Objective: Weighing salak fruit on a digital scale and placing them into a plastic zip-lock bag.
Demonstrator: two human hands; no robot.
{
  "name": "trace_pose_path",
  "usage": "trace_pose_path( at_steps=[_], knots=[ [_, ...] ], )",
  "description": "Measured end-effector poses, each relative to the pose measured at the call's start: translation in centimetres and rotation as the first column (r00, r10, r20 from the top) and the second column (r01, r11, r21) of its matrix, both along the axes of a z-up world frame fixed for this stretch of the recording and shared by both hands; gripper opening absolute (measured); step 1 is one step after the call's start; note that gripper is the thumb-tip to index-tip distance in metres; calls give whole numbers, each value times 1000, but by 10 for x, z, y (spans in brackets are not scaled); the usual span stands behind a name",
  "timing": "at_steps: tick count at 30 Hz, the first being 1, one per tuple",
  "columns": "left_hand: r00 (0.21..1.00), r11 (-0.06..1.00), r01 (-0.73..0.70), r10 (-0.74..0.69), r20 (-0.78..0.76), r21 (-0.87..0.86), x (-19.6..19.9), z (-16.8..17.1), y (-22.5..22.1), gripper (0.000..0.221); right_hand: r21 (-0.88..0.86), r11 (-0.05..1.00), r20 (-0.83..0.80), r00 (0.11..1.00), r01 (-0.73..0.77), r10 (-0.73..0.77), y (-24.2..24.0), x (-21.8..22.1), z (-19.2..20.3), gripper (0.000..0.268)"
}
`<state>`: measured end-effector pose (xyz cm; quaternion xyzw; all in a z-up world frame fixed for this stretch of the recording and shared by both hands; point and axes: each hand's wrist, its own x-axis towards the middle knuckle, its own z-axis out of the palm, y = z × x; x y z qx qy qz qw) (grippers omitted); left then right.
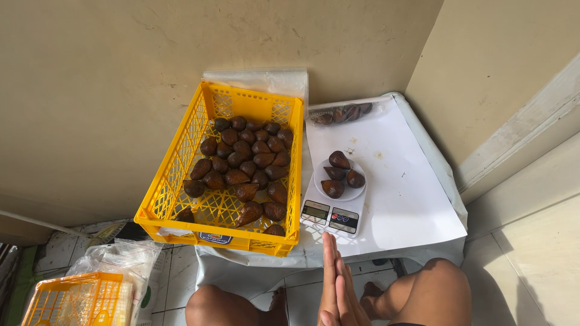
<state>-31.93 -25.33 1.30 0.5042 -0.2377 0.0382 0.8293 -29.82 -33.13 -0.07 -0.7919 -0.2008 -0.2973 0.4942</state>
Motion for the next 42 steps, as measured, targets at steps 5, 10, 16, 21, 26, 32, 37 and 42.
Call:
trace_pose_path(
  at_steps=[5, 10, 16, 21, 26, 32, 37, 42],
  knots=[
    [457, 19, -855, 503, 734, 519, -16, 48, -35, 47, 102, 994, -13, 999, 37, -35, -6, 19, 29, 47],
    [880, 871, -471, 454, 141, 140, 7, 52, 3, 27, 186, 980, -29, 997, 73, -69, -17, 31, 54, 54],
    [837, 713, -517, 305, 454, 474, 88, 57, 96, 23, -9, 967, 96, 962, 256, -254, -35, 95, 38, 8],
    [511, 196, -860, 352, 784, 472, 161, 41, 126, 19, -109, 953, 173, 949, 283, -262, -43, 173, 17, 18],
    [646, -248, -662, 289, 707, 707, 164, 36, 115, 25, -111, 955, 1, 961, 277, -278, -23, 229, 26, 7],
    [699, -274, -525, 401, 592, 806, 166, 37, 115, 23, -181, 940, -140, 938, 289, -316, -10, 326, 30, 7],
    [683, -275, -497, 462, 567, 823, 170, 32, 115, 18, -190, 924, -361, 852, 332, -380, -16, 420, 20, 13],
    [589, -243, -628, 473, 656, 739, 173, 19, 116, 30, -115, 904, -556, 728, 411, -402, -12, 467, 23, 15]
  ],
)
